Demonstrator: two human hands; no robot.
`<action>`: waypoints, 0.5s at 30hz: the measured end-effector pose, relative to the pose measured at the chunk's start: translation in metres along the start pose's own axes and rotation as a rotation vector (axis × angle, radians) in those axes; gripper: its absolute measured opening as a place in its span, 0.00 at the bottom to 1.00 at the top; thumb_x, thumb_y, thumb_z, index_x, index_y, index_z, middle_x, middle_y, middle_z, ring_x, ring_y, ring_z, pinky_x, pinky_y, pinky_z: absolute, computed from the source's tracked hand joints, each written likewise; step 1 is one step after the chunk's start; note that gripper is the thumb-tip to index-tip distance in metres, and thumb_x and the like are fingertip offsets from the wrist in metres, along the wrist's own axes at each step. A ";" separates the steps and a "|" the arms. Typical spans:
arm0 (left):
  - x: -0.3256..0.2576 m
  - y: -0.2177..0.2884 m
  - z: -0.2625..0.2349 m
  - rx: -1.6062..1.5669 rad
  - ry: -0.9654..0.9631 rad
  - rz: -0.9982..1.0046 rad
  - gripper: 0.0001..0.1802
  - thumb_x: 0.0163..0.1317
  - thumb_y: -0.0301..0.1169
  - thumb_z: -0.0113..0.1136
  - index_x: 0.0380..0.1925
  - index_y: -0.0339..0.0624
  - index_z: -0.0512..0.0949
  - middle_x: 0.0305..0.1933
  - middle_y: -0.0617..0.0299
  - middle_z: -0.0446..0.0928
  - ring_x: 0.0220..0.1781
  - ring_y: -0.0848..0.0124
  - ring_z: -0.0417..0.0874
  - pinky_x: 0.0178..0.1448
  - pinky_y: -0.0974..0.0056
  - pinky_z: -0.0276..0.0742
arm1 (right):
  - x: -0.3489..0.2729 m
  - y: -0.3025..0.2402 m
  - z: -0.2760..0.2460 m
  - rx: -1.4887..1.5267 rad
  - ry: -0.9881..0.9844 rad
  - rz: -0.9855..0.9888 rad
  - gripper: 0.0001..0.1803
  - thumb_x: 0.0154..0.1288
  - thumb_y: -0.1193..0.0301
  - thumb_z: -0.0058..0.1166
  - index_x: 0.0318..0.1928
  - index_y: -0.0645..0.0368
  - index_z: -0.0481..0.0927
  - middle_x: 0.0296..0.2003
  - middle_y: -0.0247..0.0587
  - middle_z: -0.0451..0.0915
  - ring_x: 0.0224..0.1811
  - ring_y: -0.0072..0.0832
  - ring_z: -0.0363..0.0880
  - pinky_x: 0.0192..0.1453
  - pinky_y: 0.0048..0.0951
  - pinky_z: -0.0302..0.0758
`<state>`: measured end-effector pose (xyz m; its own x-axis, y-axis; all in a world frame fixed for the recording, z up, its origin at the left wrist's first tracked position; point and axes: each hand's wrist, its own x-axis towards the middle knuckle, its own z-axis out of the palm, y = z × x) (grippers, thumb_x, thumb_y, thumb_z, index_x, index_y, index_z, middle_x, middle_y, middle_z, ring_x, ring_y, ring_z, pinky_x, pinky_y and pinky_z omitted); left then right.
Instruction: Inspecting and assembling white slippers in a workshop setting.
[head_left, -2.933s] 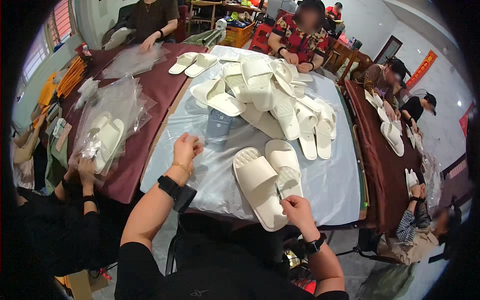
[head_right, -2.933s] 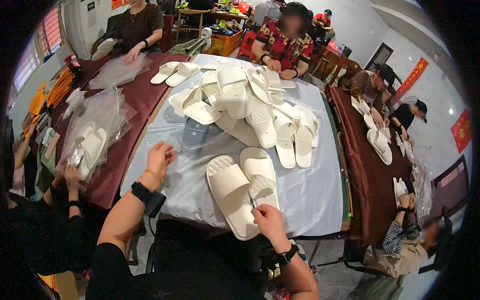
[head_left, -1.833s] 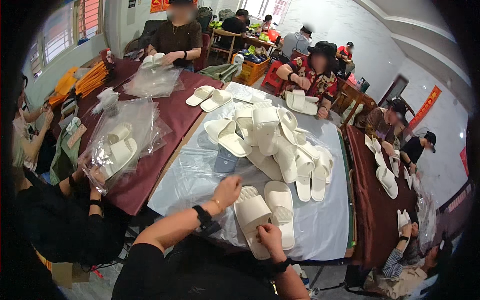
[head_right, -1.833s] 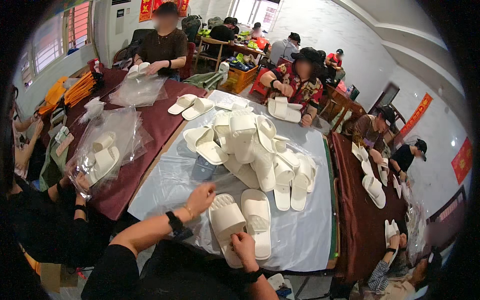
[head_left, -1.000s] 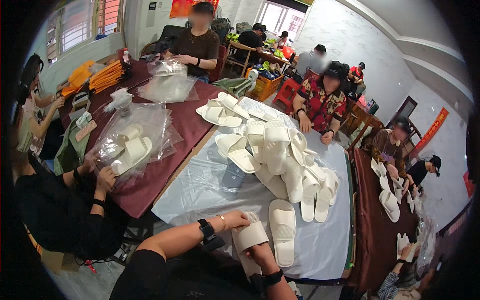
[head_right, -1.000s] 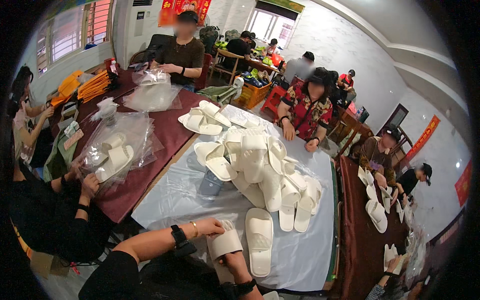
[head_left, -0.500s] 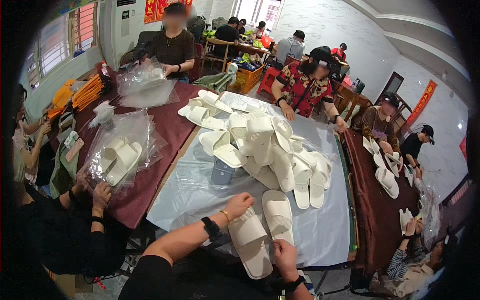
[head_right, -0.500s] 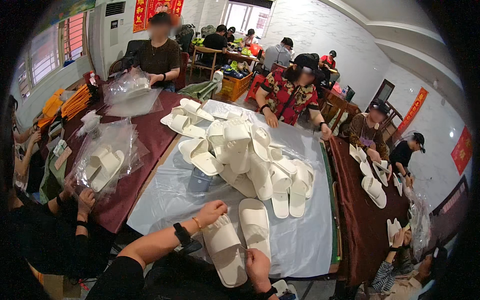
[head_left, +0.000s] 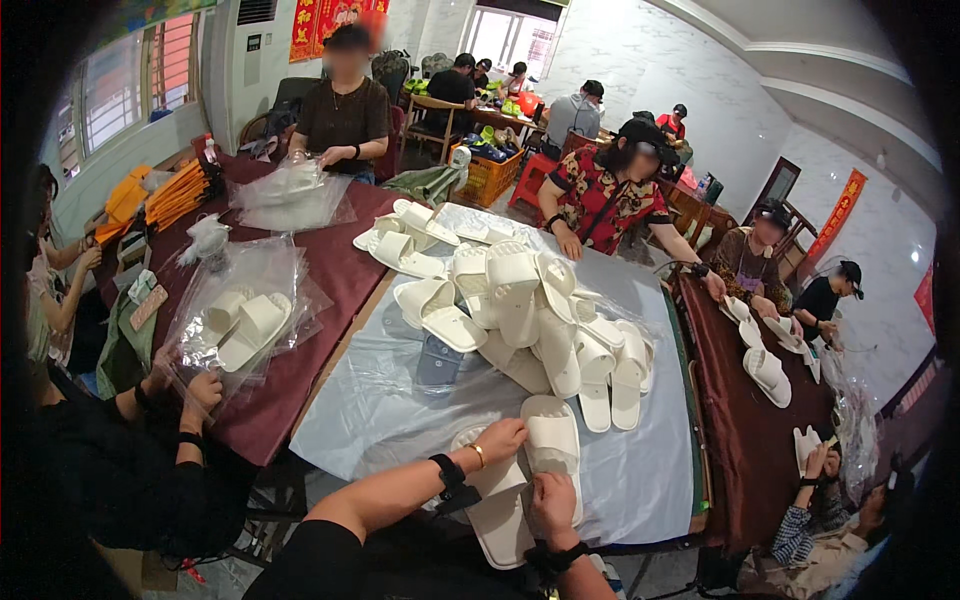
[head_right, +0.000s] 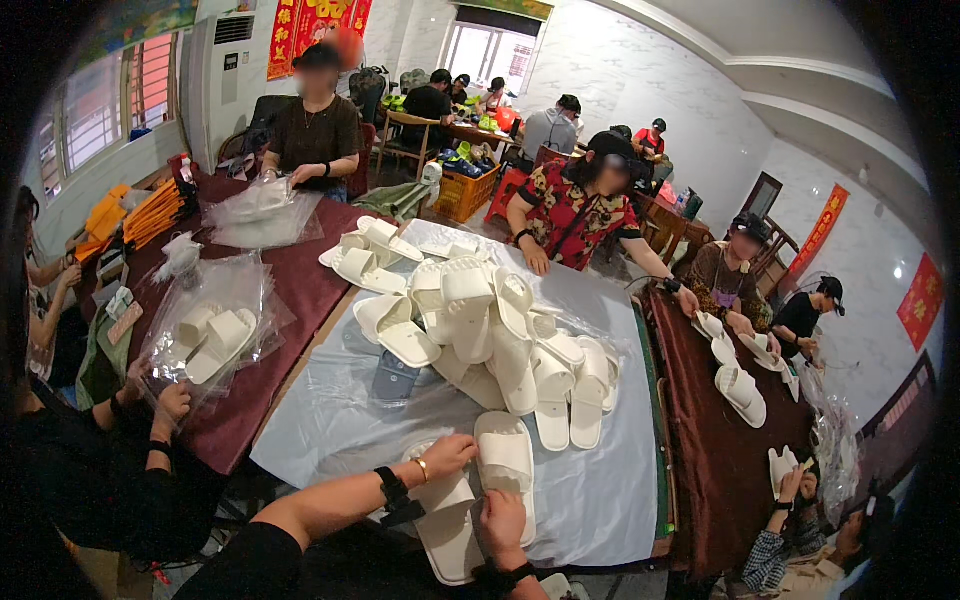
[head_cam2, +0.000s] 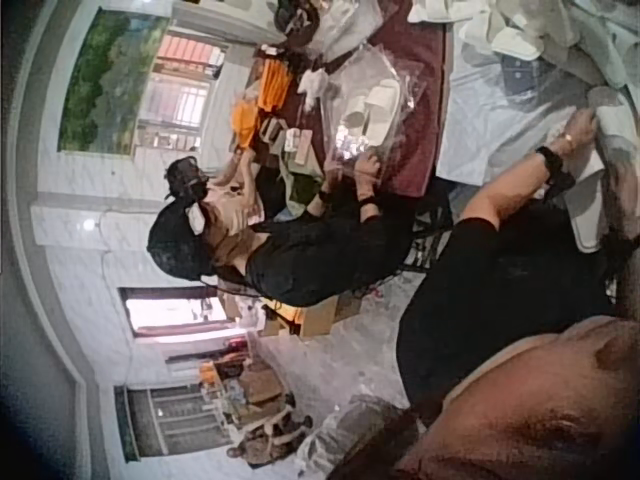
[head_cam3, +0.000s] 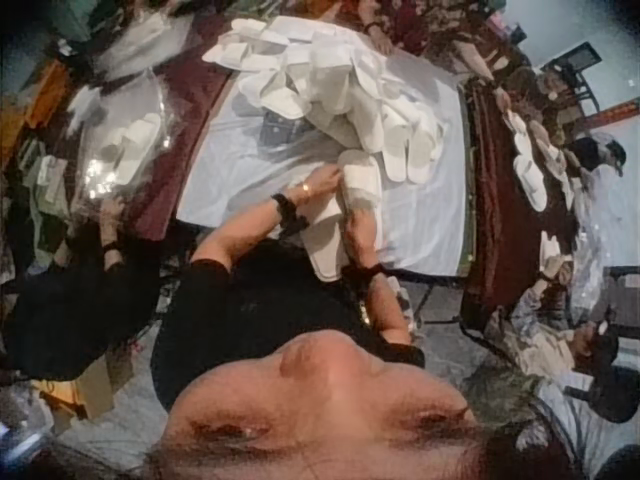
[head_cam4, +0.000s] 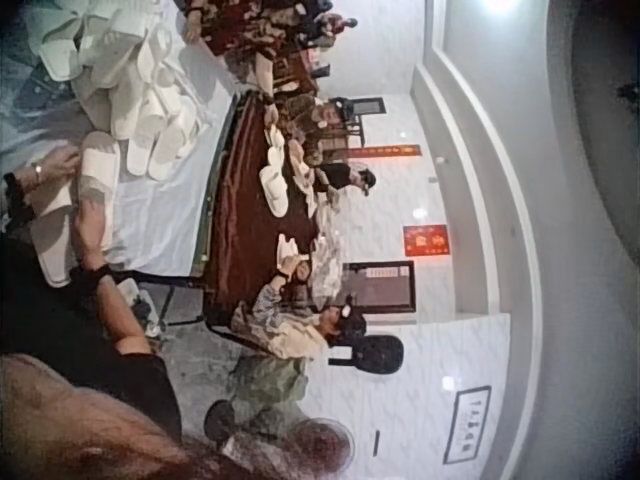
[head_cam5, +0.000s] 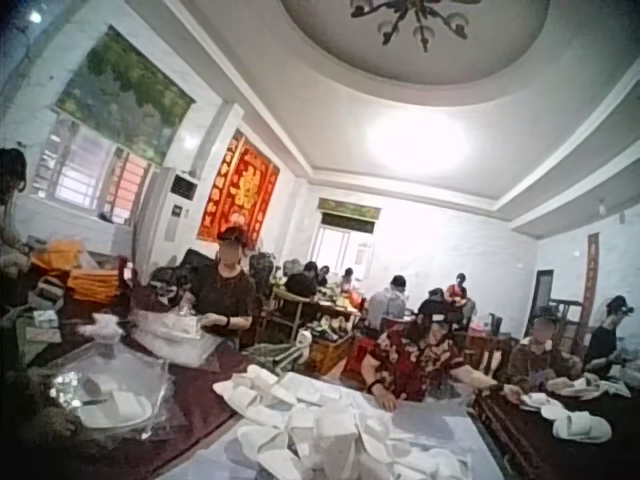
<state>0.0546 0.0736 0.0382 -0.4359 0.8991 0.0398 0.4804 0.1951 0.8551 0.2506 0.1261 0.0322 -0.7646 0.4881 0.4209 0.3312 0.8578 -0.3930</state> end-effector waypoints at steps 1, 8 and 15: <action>0.001 -0.004 0.003 0.002 -0.001 0.001 0.16 0.64 0.38 0.48 0.33 0.36 0.77 0.40 0.45 0.78 0.44 0.50 0.78 0.48 0.53 0.72 | 0.001 -0.002 0.001 0.070 -0.003 -0.029 0.07 0.52 0.74 0.55 0.34 0.58 0.81 0.30 0.45 0.78 0.35 0.46 0.74 0.41 0.42 0.71; 0.013 -0.011 0.010 0.231 0.185 0.388 0.16 0.64 0.34 0.46 0.39 0.34 0.78 0.54 0.46 0.73 0.55 0.49 0.72 0.61 0.52 0.66 | 0.002 -0.021 -0.001 0.168 0.033 -0.018 0.06 0.53 0.76 0.53 0.33 0.59 0.79 0.32 0.46 0.79 0.38 0.46 0.75 0.44 0.40 0.71; 0.025 -0.024 0.013 0.135 0.053 0.410 0.15 0.63 0.34 0.47 0.34 0.33 0.78 0.46 0.44 0.75 0.47 0.46 0.75 0.53 0.51 0.71 | 0.008 0.003 -0.001 0.016 0.118 -0.036 0.03 0.55 0.75 0.53 0.31 0.60 0.78 0.34 0.48 0.79 0.39 0.46 0.75 0.45 0.42 0.71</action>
<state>0.0420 0.0967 0.0118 -0.2252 0.8922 0.3916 0.7156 -0.1212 0.6879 0.2457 0.1328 0.0355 -0.7051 0.4731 0.5282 0.2947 0.8730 -0.3886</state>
